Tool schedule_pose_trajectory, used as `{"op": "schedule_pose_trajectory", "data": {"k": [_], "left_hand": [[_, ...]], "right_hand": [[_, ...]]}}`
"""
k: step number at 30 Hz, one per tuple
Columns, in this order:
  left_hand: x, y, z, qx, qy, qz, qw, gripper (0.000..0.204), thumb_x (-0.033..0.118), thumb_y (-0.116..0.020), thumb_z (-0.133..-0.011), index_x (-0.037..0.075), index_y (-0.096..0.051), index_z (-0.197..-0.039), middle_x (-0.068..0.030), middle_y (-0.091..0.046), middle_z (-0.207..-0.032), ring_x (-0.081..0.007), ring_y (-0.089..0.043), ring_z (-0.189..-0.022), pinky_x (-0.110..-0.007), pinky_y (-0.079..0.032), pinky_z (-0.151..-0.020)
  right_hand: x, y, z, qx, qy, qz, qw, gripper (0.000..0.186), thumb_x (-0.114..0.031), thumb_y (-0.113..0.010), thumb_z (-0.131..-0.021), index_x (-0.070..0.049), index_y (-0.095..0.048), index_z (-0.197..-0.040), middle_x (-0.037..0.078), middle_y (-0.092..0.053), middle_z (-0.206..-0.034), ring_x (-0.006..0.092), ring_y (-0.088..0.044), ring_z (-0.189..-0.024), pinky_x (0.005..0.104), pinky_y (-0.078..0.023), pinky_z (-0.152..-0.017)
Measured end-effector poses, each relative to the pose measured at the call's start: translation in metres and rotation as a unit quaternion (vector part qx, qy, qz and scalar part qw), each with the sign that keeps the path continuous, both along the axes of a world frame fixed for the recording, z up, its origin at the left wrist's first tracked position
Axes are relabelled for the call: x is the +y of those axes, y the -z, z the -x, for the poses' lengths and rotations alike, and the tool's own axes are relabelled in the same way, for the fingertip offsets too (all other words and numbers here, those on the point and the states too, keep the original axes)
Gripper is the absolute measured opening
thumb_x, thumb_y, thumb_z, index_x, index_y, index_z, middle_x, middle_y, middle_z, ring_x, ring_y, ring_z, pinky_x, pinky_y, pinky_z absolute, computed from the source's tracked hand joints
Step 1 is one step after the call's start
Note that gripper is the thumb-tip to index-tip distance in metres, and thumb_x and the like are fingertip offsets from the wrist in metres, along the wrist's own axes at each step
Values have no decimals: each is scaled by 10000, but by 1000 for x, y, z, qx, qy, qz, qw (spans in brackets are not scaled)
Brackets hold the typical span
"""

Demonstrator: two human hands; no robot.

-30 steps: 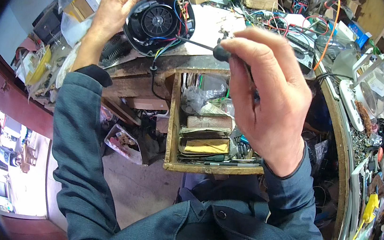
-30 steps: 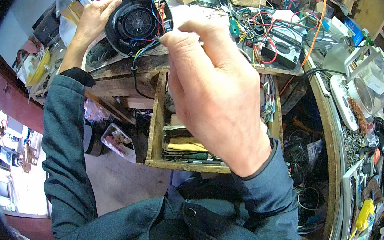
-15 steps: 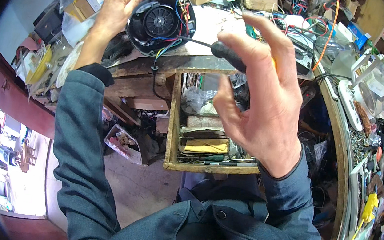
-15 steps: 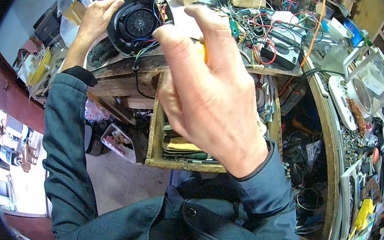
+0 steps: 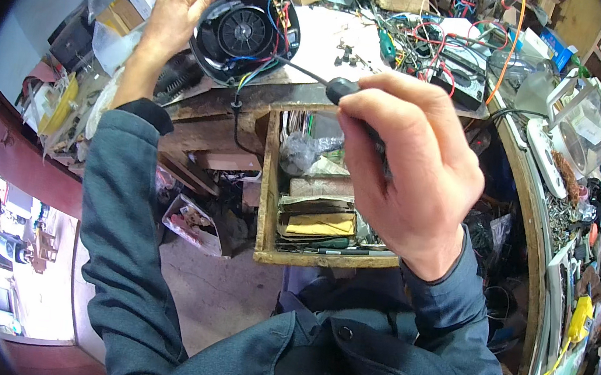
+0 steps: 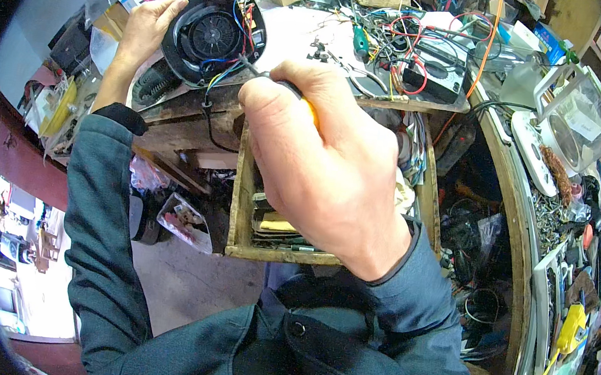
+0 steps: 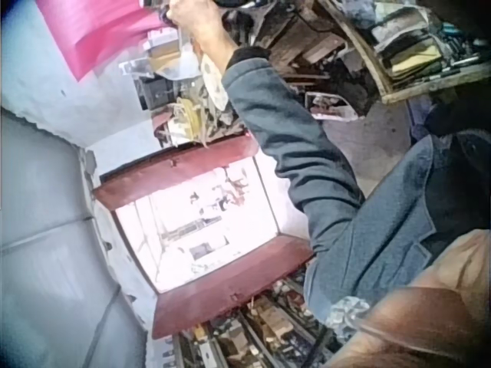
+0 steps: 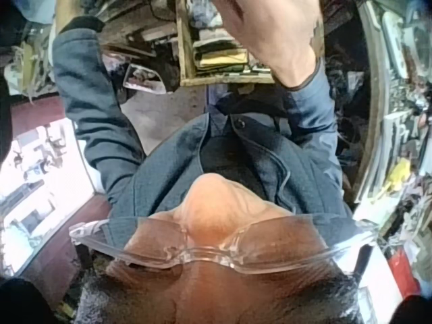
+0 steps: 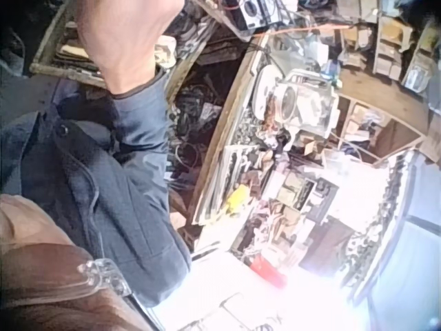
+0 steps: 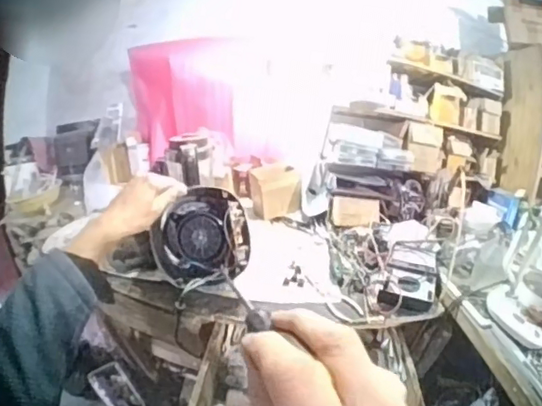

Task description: The person uses a screwdriver to remove screws from a small appliance, then disassembles the housing to access internal components. They manipulate wires and parts inside the device, reassemble the housing, and tighten screws to secure it.

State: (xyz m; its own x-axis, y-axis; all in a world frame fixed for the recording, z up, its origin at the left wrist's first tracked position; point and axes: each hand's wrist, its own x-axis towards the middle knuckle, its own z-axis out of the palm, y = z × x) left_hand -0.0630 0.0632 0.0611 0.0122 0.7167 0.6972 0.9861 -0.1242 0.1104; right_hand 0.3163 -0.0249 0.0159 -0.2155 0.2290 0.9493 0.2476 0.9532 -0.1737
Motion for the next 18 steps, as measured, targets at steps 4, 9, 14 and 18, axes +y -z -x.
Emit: {"op": "schedule_pose_trajectory", "data": {"k": [4,9,14,18], "left_hand": [[0,-2,1,1,-1,7,1000,347,372,-628,-1027,92,-757,-1186,-135,-776,-1055,-240,-751,-979,-351,-561,-867],[3,-5,3,26,-2,19,999,369,387,-622,-1035,90,-759,-1206,-115,-787,-1074,-191,-750,-977,-332,-556,-872],[12,-1,32,52,13,10,999,386,399,-594,-1048,86,-756,-1206,-148,-776,-1087,-238,-753,-1007,-343,-553,-880],[18,-5,30,41,2,37,998,398,412,-602,-1041,87,-753,-1213,-155,-770,-1101,-246,-751,-1012,-352,-548,-887]], "right_hand": [[-1,8,1,-2,7,-15,1000,233,68,-802,-788,-8,-719,-992,151,-717,-1000,259,-728,-831,319,-593,-724],[2,23,14,1,19,-77,997,251,72,-801,-781,4,-725,-1010,158,-697,-1011,255,-727,-815,315,-597,-697],[5,25,14,2,28,-74,997,242,76,-801,-776,1,-725,-993,144,-699,-985,244,-723,-808,308,-593,-698],[12,18,10,22,32,-60,997,233,81,-803,-776,-14,-729,-976,125,-714,-957,222,-717,-801,293,-581,-701]]}}
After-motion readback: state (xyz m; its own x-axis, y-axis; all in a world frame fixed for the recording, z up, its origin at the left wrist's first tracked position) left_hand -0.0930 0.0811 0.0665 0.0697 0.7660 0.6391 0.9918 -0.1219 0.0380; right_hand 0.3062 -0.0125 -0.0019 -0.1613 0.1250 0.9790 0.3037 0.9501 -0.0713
